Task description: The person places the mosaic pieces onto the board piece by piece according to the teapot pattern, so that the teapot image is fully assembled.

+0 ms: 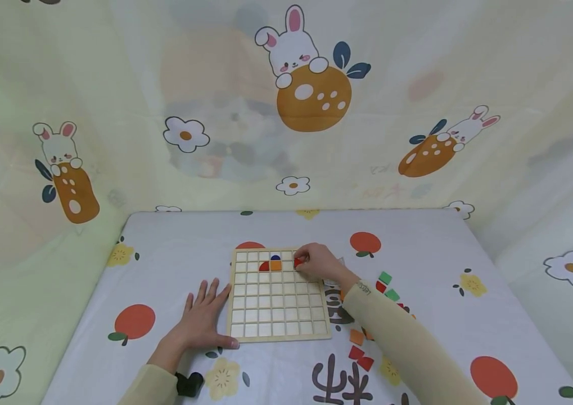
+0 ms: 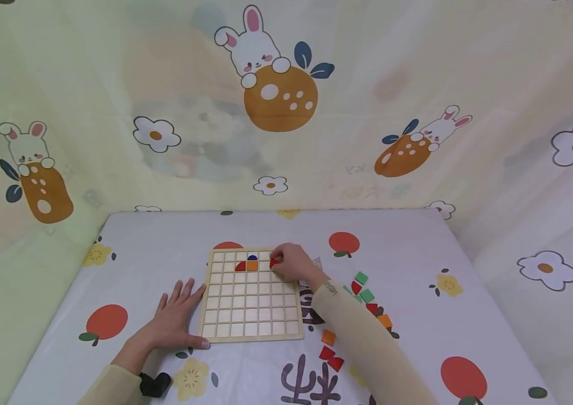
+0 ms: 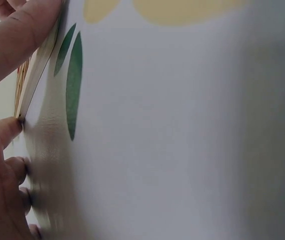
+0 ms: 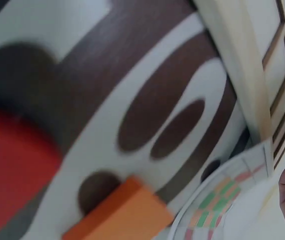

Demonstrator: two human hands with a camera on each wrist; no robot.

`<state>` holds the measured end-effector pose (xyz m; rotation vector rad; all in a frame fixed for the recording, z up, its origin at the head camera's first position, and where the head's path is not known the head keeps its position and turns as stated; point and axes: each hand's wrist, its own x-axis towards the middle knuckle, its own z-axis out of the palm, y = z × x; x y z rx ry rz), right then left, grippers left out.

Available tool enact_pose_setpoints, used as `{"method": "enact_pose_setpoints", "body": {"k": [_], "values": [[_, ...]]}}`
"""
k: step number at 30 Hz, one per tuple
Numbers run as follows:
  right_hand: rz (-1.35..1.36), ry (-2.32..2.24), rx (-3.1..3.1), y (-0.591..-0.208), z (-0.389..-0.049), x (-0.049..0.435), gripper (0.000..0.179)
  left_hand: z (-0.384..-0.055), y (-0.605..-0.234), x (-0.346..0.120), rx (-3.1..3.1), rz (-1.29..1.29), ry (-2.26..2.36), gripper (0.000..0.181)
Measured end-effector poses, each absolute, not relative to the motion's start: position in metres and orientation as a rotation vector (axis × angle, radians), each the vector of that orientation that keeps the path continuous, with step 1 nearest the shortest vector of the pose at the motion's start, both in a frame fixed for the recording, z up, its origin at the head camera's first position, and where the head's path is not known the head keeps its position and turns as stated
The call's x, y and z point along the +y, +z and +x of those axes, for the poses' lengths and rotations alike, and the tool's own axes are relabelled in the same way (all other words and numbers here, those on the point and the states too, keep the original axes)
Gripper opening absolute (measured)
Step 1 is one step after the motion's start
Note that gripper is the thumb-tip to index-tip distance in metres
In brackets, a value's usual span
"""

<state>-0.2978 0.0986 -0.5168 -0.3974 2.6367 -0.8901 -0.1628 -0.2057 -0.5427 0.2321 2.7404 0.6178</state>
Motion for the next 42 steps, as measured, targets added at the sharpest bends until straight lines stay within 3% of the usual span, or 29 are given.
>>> {"method": "enact_pose_setpoints", "body": {"k": [21, 42], "values": [[-0.42, -0.87, 2.647, -0.524, -0.297, 0.081, 0.018, -0.162, -0.539, -0.204, 2.735, 0.208, 0.618, 0.129], [-0.398, -0.886, 2.604, -0.518, -0.294, 0.084, 0.02, -0.162, -0.542, -0.204, 2.741, 0.206, 0.626, 0.129]]}}
